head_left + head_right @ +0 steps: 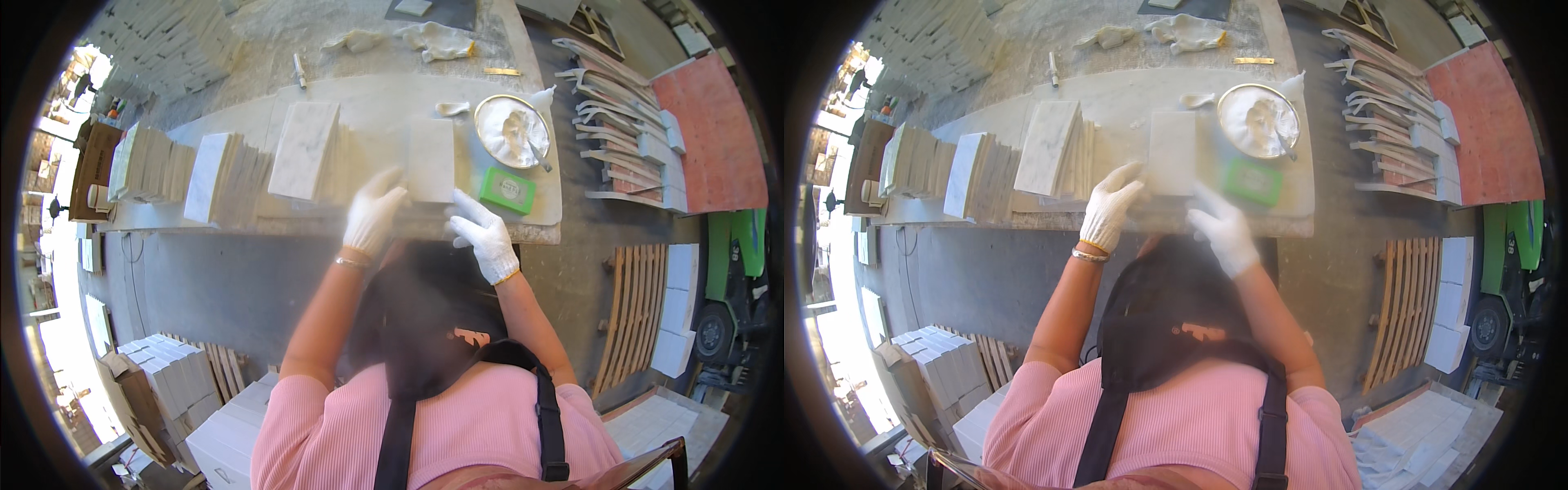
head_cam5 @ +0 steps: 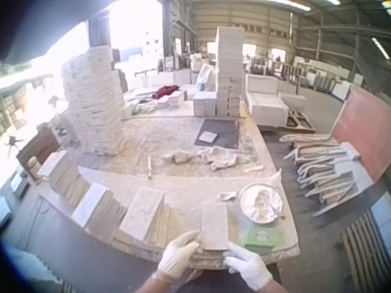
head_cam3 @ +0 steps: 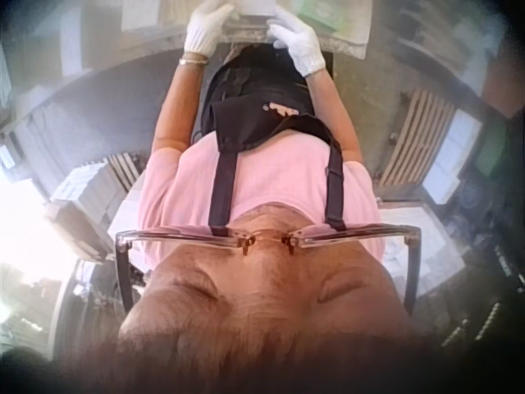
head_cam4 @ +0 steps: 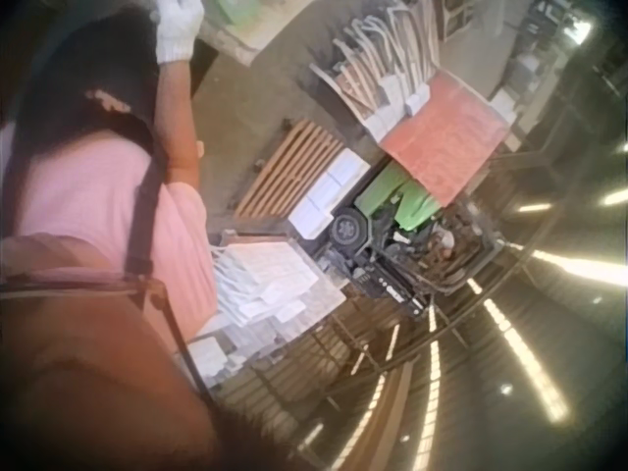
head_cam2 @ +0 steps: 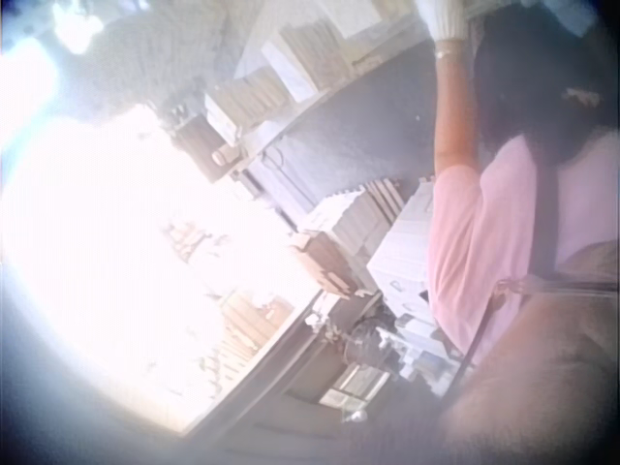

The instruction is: The person applies a white paste to the edges of small rectangular tiles using a small spatula, then rubs the edges with a green block. They repeat this process on multiple tiles, stacking the treated tiles on the table.

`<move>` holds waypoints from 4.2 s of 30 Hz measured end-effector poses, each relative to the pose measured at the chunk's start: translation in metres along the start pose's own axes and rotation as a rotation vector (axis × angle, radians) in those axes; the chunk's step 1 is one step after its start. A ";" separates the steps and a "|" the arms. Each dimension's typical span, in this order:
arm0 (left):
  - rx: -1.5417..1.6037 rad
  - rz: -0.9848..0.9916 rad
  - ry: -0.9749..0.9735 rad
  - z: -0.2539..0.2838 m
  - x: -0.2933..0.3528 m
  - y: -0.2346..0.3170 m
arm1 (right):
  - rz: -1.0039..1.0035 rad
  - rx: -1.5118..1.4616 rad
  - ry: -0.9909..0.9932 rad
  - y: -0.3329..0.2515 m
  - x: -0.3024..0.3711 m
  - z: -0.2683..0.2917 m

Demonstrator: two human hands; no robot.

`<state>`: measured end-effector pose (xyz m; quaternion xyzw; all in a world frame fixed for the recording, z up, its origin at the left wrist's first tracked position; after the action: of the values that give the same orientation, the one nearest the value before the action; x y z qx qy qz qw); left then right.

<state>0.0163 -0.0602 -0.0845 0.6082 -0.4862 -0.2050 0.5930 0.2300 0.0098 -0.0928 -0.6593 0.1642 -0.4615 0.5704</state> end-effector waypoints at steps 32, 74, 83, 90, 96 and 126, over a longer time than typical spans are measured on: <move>0.302 0.269 -0.426 -0.032 0.082 -0.009 | 0.216 -0.137 0.208 -0.033 0.020 0.049; 0.000 -0.345 0.038 0.085 0.028 0.118 | 0.092 0.048 -0.255 -0.021 0.058 0.024; -0.357 -0.258 0.133 0.128 -0.021 0.148 | 0.044 0.069 -0.195 -0.018 0.054 0.022; -0.562 -0.576 0.443 0.115 0.019 0.163 | 0.033 0.020 -0.056 -0.028 0.029 0.014; -0.428 -0.202 -0.054 0.041 0.057 0.073 | -0.040 0.066 -0.042 -0.018 0.005 -0.003; 0.558 0.297 -0.029 -0.005 -0.004 -0.024 | -0.124 -0.314 -0.007 -0.013 -0.026 -0.003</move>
<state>0.0268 -0.0583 -0.1069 0.6668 -0.6157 0.0162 0.4196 0.2097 0.0312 -0.0919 -0.7507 0.1911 -0.4624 0.4314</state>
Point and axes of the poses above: each hand's wrist, its own x-axis away from the middle knuckle, its own z-axis out of the back of the hand, y = z × x, the point moved 3 cm from there along -x, towards the middle knuckle, and after that the axes turned 11 degrees about x, right-handed, at the moved point
